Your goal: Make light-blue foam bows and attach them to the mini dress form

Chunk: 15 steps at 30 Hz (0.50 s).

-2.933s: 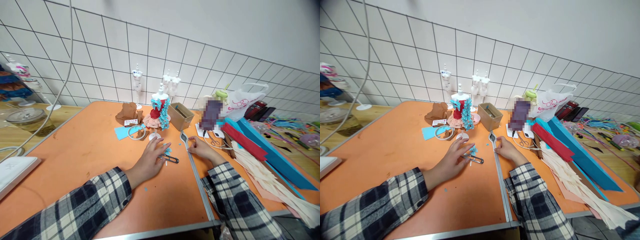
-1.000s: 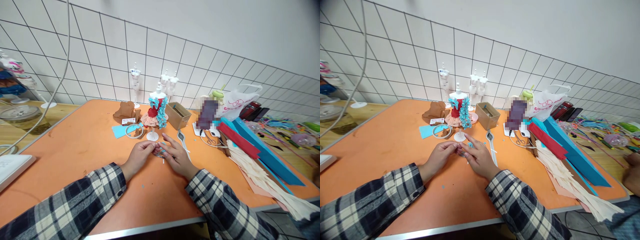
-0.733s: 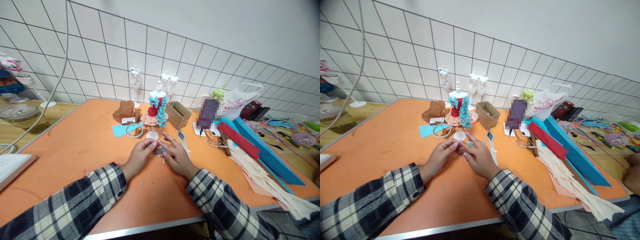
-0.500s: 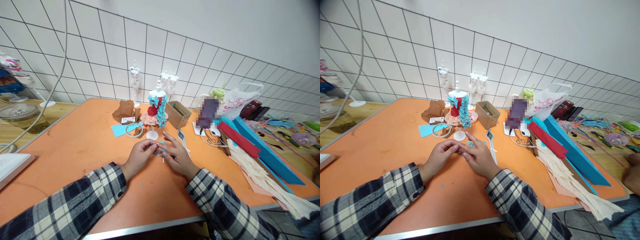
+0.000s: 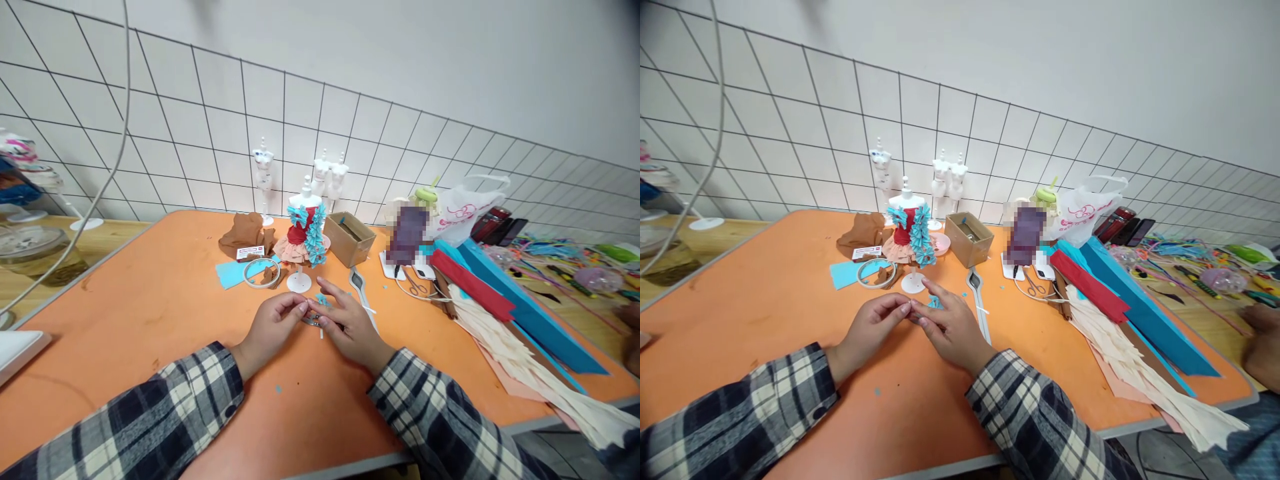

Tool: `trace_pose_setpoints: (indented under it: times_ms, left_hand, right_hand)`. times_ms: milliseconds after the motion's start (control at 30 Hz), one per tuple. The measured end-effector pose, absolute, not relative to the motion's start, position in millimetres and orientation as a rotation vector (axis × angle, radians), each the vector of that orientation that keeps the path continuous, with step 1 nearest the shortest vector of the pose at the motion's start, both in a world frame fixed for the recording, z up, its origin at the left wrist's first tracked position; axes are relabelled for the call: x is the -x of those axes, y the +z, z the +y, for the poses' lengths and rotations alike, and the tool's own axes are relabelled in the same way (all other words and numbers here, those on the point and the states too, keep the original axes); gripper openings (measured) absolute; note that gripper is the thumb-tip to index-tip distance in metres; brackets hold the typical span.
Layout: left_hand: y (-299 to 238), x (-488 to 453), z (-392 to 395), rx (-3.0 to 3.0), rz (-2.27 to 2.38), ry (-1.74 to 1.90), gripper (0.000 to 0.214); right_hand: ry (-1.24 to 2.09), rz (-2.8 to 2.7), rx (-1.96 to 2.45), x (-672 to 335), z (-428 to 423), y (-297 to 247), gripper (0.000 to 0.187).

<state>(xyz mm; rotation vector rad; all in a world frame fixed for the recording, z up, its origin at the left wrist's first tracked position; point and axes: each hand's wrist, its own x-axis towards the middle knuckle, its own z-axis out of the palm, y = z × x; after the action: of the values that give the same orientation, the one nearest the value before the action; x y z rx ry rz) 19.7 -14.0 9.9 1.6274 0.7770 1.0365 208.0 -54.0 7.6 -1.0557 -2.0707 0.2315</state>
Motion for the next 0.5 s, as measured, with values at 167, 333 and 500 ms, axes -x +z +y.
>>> trace_pose_setpoints:
  times_ms: [167,333,500]
  left_hand:
    - [7.7,-17.5,-12.5,-1.681,0.802,1.037,0.022]
    - [8.7,-16.7,-12.1,-1.679,0.784,1.025,0.022]
    - [9.1,-15.8,-12.7,-1.666,0.755,1.024,0.022]
  right_hand:
    - [0.32,-2.038,1.024,-206.4,-53.7,5.7,0.037]
    - [0.191,-2.093,1.087,-207.6,-54.0,7.0,0.039]
    - [0.153,-2.108,1.08,-207.4,-55.3,9.8,0.037]
